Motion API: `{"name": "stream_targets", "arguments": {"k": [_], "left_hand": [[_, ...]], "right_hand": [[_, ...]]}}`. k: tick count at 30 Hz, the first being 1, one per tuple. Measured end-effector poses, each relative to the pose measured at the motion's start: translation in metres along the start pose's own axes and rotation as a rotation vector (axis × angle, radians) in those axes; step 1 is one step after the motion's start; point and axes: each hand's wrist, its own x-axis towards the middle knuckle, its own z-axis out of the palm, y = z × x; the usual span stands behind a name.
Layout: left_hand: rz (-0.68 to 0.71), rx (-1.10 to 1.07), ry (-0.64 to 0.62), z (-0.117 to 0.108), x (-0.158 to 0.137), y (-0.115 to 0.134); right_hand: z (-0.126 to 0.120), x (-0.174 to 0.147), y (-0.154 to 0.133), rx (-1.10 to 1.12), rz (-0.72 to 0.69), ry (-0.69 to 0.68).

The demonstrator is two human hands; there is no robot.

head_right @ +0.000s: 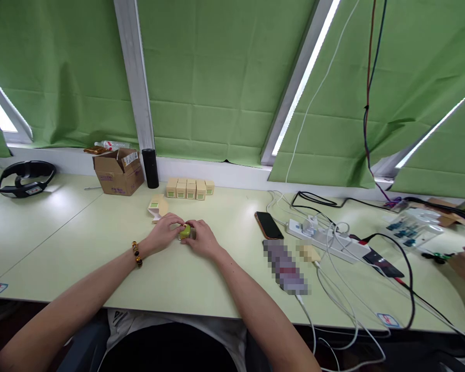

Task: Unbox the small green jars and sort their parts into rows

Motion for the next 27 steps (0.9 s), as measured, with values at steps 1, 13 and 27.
{"name": "stream_targets", "arguments": {"k": [1,13,27], "left_hand": [[-0.002,0.0,0.0,0.0,0.0,-0.001],[-0.061,-0.076,0.078,-0.002,0.002,-0.003],[-0.596,-0.925,0.283,-0.005,0.021,-0.024]], "right_hand": [[0.0,0.0,0.0,-0.013,-0.002,-0.002],[0.001,0.0,0.0,-0.03,0.033,-0.004],[-0.003,-0.004,0.005,0.033,-0.012,-0.008]]}}
